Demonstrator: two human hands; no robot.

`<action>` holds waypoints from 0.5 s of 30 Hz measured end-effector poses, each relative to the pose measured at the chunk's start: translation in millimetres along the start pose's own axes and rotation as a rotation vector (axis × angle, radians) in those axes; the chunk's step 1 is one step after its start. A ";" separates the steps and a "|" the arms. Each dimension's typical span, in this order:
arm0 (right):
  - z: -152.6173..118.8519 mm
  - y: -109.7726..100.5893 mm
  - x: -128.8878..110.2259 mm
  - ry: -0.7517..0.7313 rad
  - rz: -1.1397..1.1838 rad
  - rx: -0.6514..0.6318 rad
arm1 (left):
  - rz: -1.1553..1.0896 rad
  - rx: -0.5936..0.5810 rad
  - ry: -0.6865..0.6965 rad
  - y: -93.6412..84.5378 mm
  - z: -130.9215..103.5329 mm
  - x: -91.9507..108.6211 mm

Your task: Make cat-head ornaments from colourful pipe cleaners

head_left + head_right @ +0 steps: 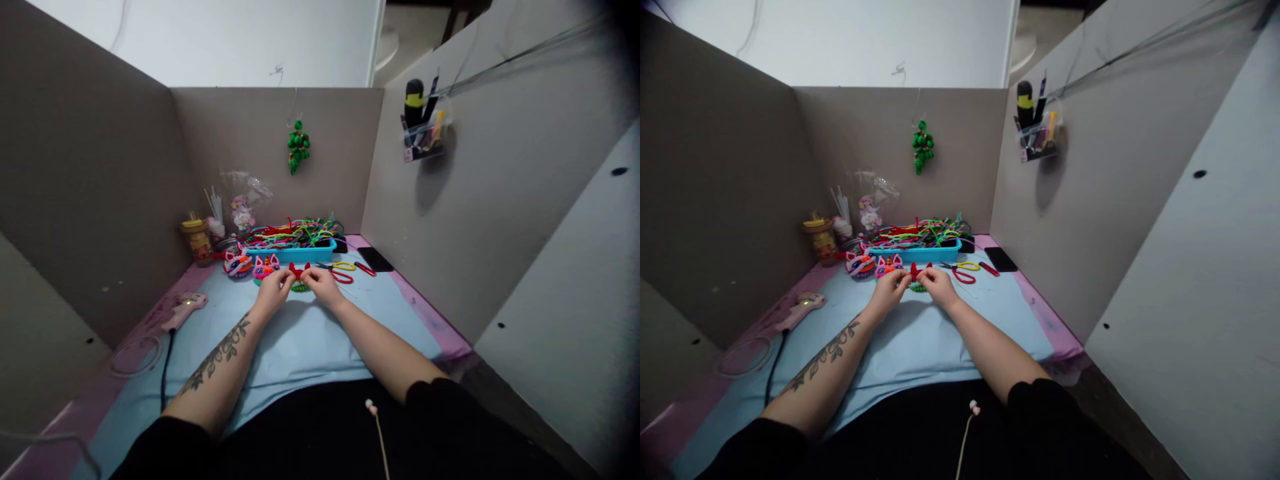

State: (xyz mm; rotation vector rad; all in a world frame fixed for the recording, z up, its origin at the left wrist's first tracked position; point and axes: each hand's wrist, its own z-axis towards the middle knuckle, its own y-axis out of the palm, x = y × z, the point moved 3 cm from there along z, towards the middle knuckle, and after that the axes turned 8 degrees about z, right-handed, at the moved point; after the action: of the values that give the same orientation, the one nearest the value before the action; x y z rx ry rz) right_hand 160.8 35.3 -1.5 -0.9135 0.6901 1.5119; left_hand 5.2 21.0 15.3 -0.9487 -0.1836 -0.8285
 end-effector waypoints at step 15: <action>1.7 2.8 8.9 -0.006 -0.031 -0.017 | 0.067 -0.011 0.021 -3.5 -0.7 4.1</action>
State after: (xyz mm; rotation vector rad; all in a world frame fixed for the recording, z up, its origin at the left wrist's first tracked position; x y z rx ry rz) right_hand 157.6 41.0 -8.4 -0.9283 0.6571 1.4941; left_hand 5.4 17.2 19.2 -0.9512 -0.1292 -0.7782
